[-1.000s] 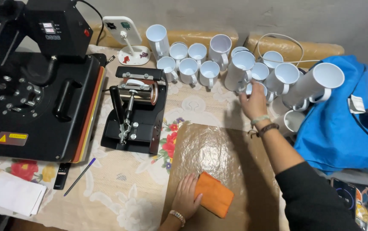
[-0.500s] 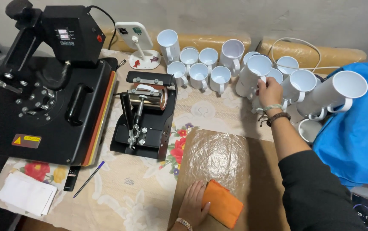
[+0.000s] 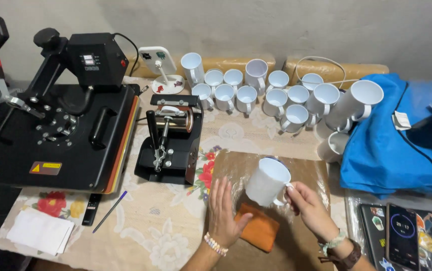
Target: The person cleans white ceramic mugs using an orange cloth. They wipe the exterior and interior of the mugs, then place them into a mug press machine. The person also folds the cloth and interacts with a heat press machine on the table.
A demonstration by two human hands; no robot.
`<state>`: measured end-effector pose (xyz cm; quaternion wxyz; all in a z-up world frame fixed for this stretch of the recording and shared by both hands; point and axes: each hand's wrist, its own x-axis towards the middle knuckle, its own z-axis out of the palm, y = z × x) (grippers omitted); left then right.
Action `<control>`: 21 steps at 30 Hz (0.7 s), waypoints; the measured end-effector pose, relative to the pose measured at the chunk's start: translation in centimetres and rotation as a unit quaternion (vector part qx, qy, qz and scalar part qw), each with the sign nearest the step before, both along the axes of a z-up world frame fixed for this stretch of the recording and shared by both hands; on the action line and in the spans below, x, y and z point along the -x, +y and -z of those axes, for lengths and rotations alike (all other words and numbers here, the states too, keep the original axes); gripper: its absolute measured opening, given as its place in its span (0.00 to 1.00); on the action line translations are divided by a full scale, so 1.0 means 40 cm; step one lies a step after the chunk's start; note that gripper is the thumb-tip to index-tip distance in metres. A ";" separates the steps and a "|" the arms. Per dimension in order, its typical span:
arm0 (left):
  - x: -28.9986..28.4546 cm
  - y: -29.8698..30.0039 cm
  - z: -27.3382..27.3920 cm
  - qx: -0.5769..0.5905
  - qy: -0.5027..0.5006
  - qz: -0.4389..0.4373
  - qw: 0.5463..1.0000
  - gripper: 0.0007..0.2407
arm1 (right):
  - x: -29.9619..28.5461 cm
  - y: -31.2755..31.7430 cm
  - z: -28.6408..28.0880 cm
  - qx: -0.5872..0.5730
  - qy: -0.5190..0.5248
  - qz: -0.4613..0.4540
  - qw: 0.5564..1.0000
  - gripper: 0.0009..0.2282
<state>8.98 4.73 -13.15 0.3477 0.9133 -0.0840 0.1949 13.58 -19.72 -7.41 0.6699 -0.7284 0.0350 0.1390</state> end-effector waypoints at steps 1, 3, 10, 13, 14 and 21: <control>-0.004 -0.011 -0.069 0.006 0.006 0.035 0.999 0.44 | 0.048 0.009 -0.010 0.015 -0.007 -0.008 1.000 0.13; 0.021 -0.020 -0.166 0.030 0.040 0.072 0.996 0.43 | 0.132 0.036 -0.070 0.054 -0.040 -0.020 0.998 0.12; 0.090 -0.009 -0.303 0.214 0.081 0.144 0.963 0.49 | 0.234 0.048 -0.193 0.179 -0.196 -0.116 0.957 0.11; 0.105 0.017 -0.356 0.232 0.060 0.228 0.944 0.45 | 0.256 0.027 -0.207 0.233 -0.302 -0.155 0.912 0.11; 0.111 0.025 -0.375 0.232 0.062 0.226 0.944 0.45 | 0.258 0.023 -0.211 0.231 -0.300 -0.157 0.912 0.11; 0.153 0.045 -0.468 0.203 0.031 0.375 0.904 0.35 | 0.261 0.002 -0.291 0.192 -0.416 -0.231 0.859 0.15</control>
